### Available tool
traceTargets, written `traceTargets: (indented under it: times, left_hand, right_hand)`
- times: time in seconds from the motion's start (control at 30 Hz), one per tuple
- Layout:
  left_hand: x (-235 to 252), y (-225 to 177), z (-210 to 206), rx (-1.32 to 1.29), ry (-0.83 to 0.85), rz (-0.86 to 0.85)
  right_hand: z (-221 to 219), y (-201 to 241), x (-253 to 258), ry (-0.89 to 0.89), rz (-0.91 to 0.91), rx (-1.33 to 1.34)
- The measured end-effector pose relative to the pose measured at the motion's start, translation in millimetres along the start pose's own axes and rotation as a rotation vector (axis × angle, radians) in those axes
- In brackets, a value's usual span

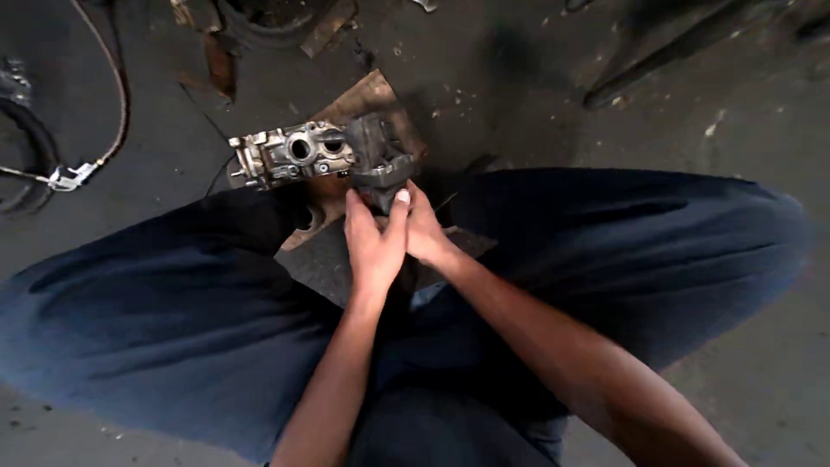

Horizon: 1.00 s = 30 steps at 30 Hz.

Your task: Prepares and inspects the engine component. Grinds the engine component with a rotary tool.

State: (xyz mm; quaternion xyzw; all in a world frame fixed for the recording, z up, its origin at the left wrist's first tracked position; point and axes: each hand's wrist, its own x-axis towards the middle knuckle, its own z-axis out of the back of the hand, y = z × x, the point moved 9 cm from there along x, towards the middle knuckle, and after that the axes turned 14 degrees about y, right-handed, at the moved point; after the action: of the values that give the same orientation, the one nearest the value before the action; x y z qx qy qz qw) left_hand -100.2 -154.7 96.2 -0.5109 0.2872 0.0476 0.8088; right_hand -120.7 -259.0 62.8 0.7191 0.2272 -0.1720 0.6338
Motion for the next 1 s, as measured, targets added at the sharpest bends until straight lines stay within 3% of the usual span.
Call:
traceTargets:
  times: [0.47, 1.0]
  left_hand:
    - [23.4, 18.9, 9.7, -0.078, -0.053, -0.018]
    - [25.9, 29.1, 26.1, -0.088, -0.086, 0.012]
  right_hand:
    - [-16.5, -26.6, 41.1, 0.170, -0.048, -0.008]
    - [-30.4, -21.5, 46.3, 0.184, -0.073, 0.000]
